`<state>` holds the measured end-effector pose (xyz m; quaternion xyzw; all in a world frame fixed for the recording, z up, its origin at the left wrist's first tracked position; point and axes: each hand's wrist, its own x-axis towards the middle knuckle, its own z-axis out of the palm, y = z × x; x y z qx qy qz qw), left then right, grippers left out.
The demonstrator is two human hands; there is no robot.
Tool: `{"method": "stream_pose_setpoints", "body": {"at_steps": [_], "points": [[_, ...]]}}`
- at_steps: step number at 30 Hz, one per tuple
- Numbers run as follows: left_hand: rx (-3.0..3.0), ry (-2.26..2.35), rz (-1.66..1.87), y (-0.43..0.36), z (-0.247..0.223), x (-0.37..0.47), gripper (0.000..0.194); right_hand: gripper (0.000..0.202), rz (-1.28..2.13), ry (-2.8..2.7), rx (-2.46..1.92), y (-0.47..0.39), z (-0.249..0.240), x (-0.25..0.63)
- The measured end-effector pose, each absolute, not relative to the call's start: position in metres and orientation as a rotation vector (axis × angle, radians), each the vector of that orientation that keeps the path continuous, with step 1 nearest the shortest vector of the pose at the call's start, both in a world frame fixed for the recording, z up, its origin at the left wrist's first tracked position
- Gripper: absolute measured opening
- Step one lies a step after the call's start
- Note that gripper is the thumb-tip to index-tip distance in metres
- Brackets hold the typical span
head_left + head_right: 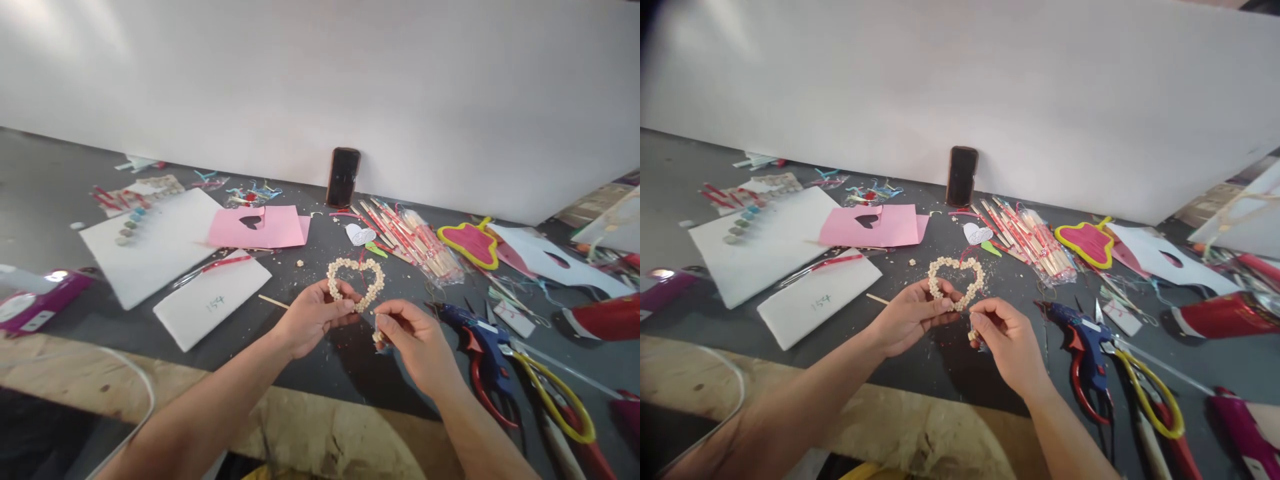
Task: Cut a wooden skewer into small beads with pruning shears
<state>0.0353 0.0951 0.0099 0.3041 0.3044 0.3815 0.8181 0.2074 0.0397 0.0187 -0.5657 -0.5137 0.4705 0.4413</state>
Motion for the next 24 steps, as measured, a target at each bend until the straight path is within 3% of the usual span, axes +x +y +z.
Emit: {"method": "stream_pose_setpoints", "body": {"at_steps": [13, 24], "points": [[0.606, 0.586, 0.815, 0.0890, 0.0040, 0.0424, 0.026, 0.008, 0.306, -1.854, -1.404, 0.0387, 0.0187, 0.1984], [0.663, 0.573, 0.766, 0.0861, 0.0019, 0.0420, 0.027, 0.010, 0.109, -1.862, -1.459, 0.0408, 0.0177, 0.2015]]}}
